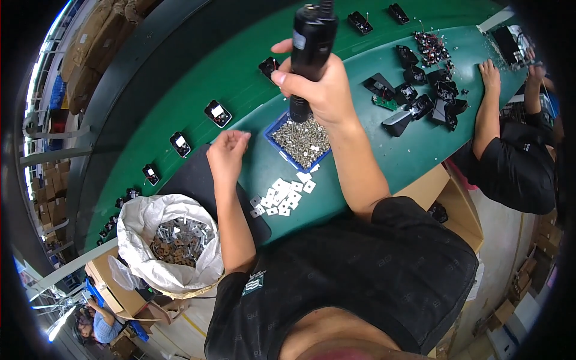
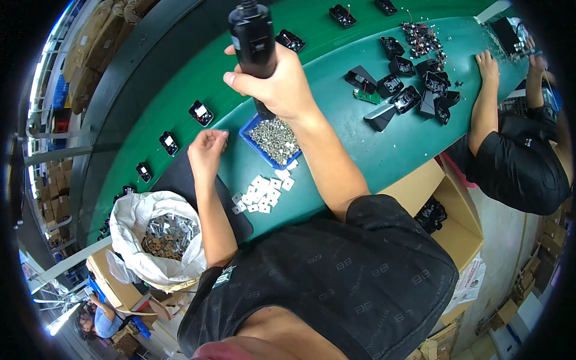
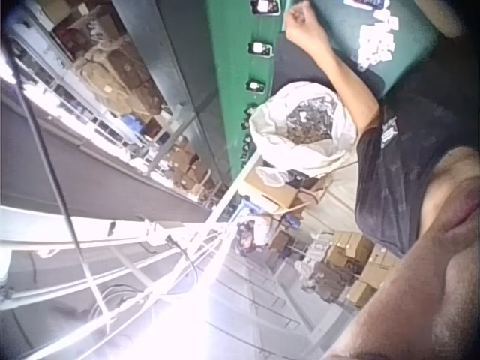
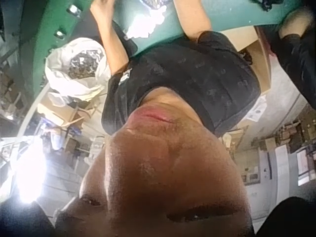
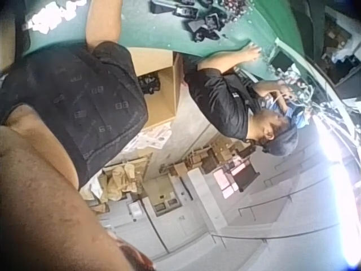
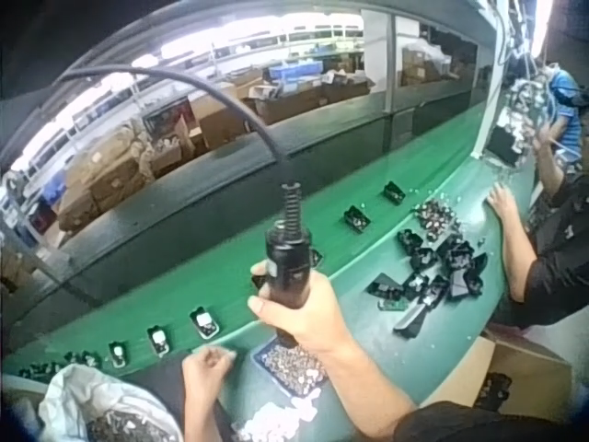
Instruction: The person assembles plastic housings for electronic devices by securing plastic components and circuit boards with screws using an electric screwdriver.
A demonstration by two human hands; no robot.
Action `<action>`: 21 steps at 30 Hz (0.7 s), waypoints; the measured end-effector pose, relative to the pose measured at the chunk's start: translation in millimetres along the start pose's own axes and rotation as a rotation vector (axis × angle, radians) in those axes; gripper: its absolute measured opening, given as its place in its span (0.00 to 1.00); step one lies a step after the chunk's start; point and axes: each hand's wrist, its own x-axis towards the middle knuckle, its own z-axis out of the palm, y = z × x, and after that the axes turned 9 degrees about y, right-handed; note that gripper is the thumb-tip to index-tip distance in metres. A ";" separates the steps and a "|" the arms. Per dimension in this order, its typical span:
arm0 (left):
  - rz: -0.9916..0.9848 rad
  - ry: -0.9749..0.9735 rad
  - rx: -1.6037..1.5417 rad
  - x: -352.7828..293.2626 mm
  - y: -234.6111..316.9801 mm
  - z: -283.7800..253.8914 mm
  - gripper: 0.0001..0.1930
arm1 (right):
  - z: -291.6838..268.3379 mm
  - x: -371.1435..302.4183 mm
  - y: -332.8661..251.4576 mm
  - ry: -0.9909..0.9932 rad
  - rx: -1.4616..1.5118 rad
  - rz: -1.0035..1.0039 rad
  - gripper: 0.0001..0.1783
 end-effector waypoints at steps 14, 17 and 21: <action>0.620 0.075 0.148 101.4 54.9 62.4 0.10 | -15.9 2.3 -14.1 0.079 0.040 -0.059 0.22; 0.571 0.040 0.168 105.9 53.0 71.5 0.10 | -15.2 2.7 -14.0 0.077 0.051 -0.017 0.23; 0.588 0.054 0.243 111.5 45.5 76.5 0.09 | -13.4 3.2 -13.2 0.077 0.049 -0.018 0.22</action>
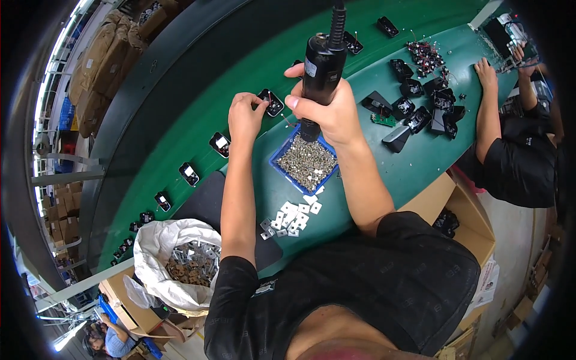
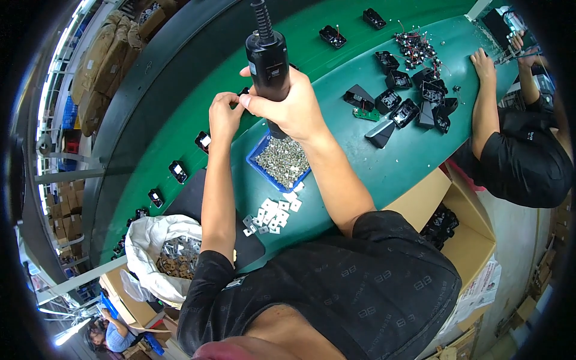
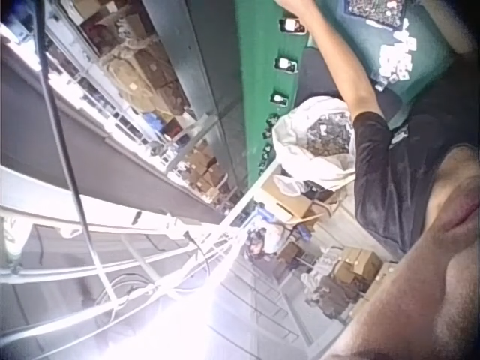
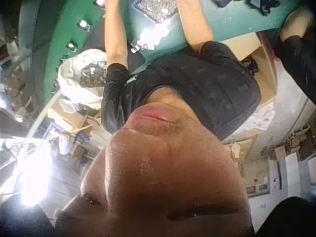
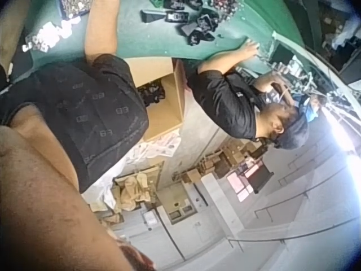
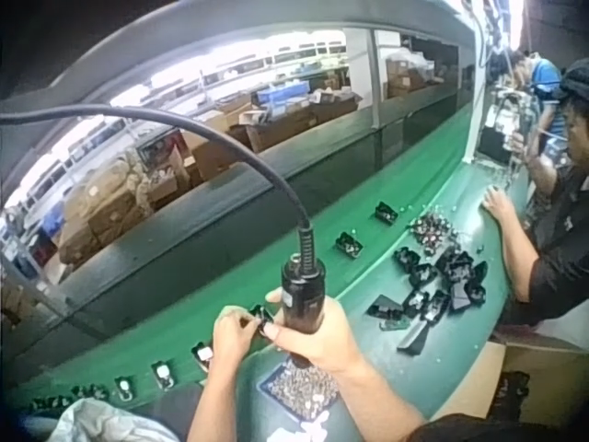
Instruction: The person assembles plastic housings for electronic devices by securing plastic components and circuit boards with screws using an electric screwdriver.
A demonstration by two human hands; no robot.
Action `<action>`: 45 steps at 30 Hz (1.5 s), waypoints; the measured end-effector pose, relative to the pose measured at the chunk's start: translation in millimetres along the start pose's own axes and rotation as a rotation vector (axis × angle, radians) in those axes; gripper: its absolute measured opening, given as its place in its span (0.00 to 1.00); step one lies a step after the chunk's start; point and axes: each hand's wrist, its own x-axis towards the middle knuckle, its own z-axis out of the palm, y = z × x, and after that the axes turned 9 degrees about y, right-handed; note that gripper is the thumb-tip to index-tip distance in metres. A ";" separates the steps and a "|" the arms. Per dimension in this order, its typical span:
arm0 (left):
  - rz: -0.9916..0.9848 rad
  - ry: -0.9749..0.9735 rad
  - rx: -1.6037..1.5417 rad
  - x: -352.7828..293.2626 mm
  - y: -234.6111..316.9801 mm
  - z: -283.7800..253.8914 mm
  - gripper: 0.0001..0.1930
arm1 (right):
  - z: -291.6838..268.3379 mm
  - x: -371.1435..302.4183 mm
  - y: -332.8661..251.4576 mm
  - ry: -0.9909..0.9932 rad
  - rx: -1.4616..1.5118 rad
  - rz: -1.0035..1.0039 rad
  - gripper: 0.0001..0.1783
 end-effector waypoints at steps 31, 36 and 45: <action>-0.224 -0.090 -0.029 -45.0 4.0 -56.3 0.12 | 4.4 -1.3 8.7 -0.033 -0.039 0.033 0.23; -0.323 -0.105 0.010 -114.3 3.3 -83.7 0.13 | 8.7 -3.2 7.7 -0.055 -0.059 -0.043 0.24; -0.121 0.154 -0.028 -140.8 38.0 -98.0 0.16 | 18.7 -15.2 12.9 -0.152 0.042 -0.056 0.26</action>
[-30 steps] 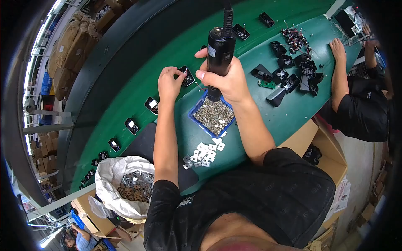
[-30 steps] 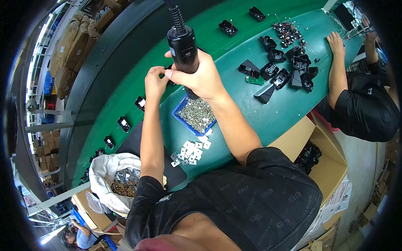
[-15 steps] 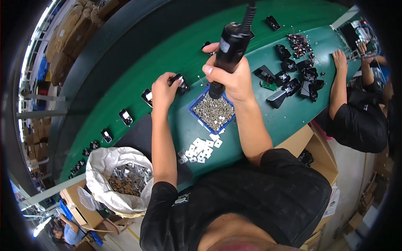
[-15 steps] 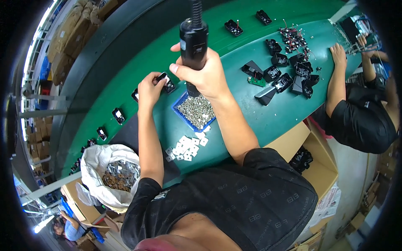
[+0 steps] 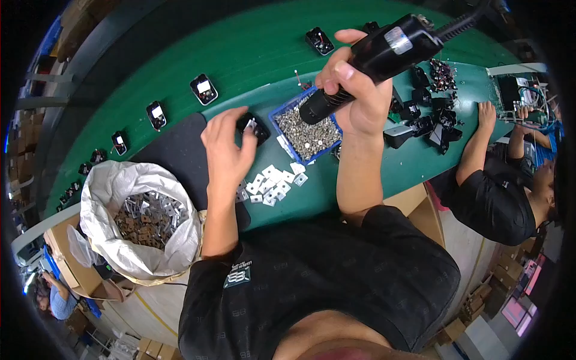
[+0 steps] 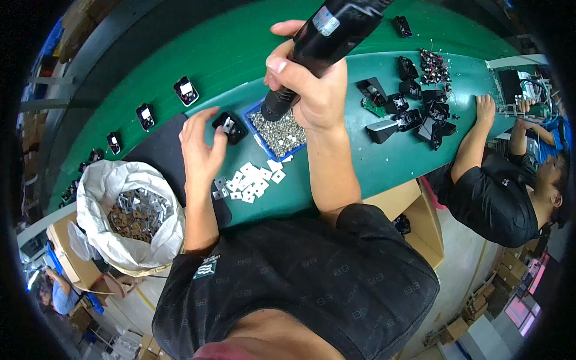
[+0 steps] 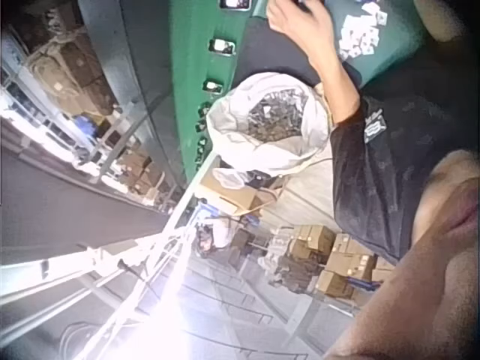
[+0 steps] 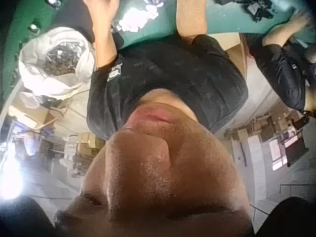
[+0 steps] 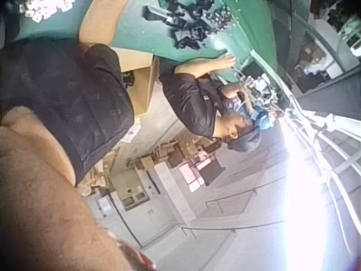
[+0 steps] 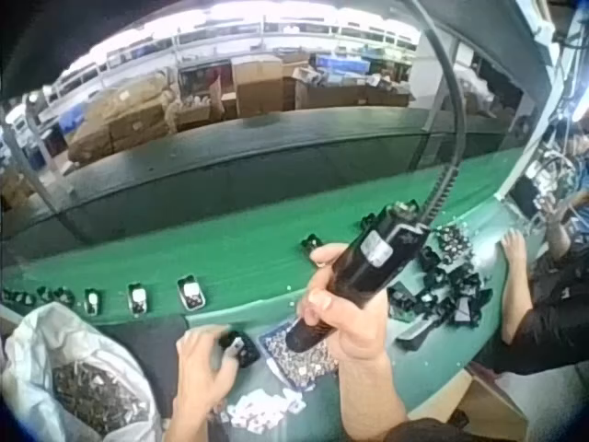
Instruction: The person assembles plastic housings for electronic devices by securing plastic components and circuit boards with screws using an electric screwdriver.
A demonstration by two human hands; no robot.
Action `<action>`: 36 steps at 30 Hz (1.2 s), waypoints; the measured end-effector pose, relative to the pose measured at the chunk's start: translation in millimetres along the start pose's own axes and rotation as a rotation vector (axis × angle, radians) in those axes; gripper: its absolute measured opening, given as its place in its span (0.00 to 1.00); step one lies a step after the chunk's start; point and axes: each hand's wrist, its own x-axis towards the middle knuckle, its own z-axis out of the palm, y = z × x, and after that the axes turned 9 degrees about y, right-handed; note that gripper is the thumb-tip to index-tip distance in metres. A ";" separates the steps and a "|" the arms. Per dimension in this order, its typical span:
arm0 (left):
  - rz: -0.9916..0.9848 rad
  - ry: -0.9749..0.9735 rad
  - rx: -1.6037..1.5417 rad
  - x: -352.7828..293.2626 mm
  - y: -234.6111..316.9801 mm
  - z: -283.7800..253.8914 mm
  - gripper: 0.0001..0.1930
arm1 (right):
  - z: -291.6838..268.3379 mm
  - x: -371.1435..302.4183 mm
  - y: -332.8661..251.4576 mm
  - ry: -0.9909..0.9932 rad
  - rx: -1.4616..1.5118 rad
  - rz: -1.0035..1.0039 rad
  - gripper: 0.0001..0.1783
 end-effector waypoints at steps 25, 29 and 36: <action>-0.469 -0.135 -1.144 -38.6 23.1 35.4 0.09 | 6.8 -13.4 -16.4 -0.053 0.302 -0.073 0.26; -0.449 -0.137 -1.160 -40.5 22.4 35.6 0.10 | 8.4 -14.6 -14.5 -0.069 0.317 -0.051 0.26; -0.423 -0.147 -1.180 -42.0 19.1 35.9 0.10 | 2.6 -15.0 -12.3 -0.194 0.186 -0.070 0.28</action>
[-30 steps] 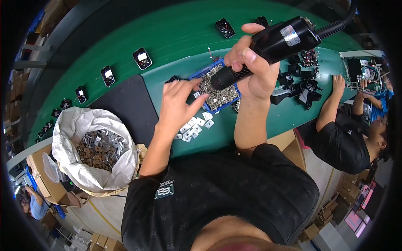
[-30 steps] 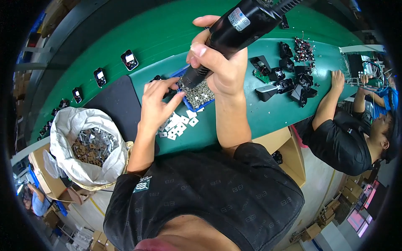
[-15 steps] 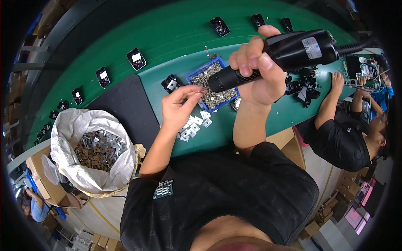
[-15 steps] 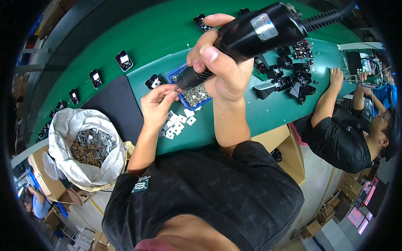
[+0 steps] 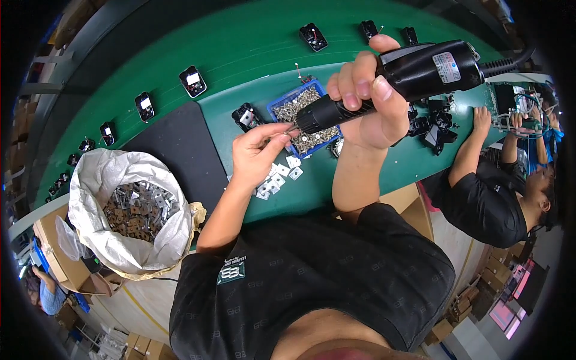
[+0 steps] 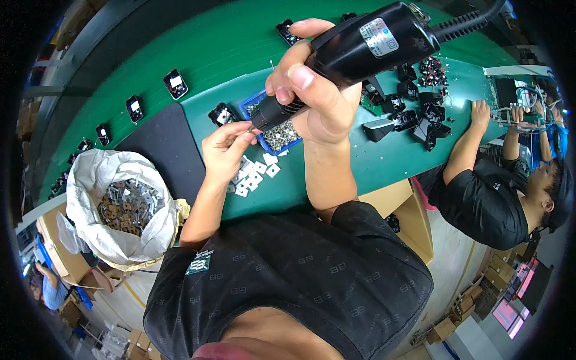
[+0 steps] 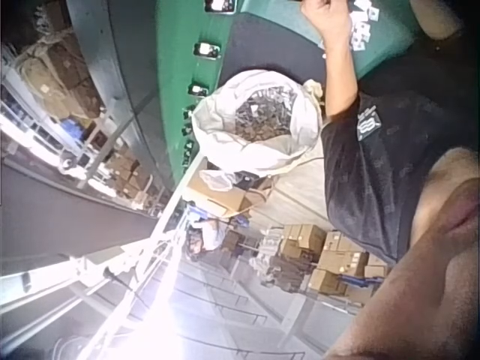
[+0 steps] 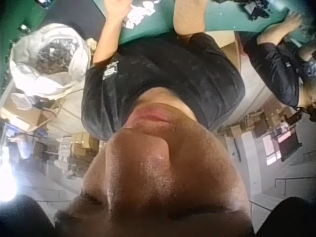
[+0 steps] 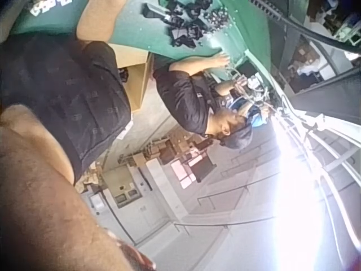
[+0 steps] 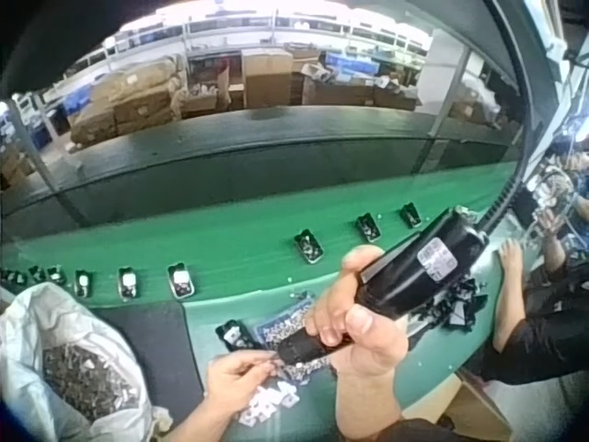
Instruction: The person assembles plastic housings for electronic devices by securing plastic components and circuit boards with screws using an electric screwdriver.
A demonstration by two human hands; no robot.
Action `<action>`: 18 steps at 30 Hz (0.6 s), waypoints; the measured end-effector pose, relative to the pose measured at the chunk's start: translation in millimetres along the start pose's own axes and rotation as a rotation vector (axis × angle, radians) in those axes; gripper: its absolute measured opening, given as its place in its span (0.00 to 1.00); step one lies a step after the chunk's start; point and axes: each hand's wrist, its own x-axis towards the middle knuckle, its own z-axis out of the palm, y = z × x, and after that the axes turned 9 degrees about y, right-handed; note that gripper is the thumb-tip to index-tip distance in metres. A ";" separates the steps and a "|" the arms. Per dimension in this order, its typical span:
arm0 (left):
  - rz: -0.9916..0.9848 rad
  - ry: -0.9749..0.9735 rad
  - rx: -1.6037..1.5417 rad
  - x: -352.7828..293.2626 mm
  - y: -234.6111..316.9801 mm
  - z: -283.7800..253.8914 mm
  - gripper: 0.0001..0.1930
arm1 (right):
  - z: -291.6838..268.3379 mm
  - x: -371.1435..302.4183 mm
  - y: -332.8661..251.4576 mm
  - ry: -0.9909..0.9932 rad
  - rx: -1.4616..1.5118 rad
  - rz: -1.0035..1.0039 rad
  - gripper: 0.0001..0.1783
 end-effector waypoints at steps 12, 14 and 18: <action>0.578 -0.098 0.581 14.5 11.0 -1.7 0.18 | -1.1 2.0 6.6 -0.126 0.017 0.070 0.29; 0.635 -0.087 0.558 14.6 5.3 -1.8 0.19 | 2.5 2.4 10.5 -0.142 -0.001 0.092 0.29; 0.553 -0.003 0.597 12.6 11.3 -1.7 0.19 | 10.1 -1.0 16.3 -0.148 -0.052 0.115 0.29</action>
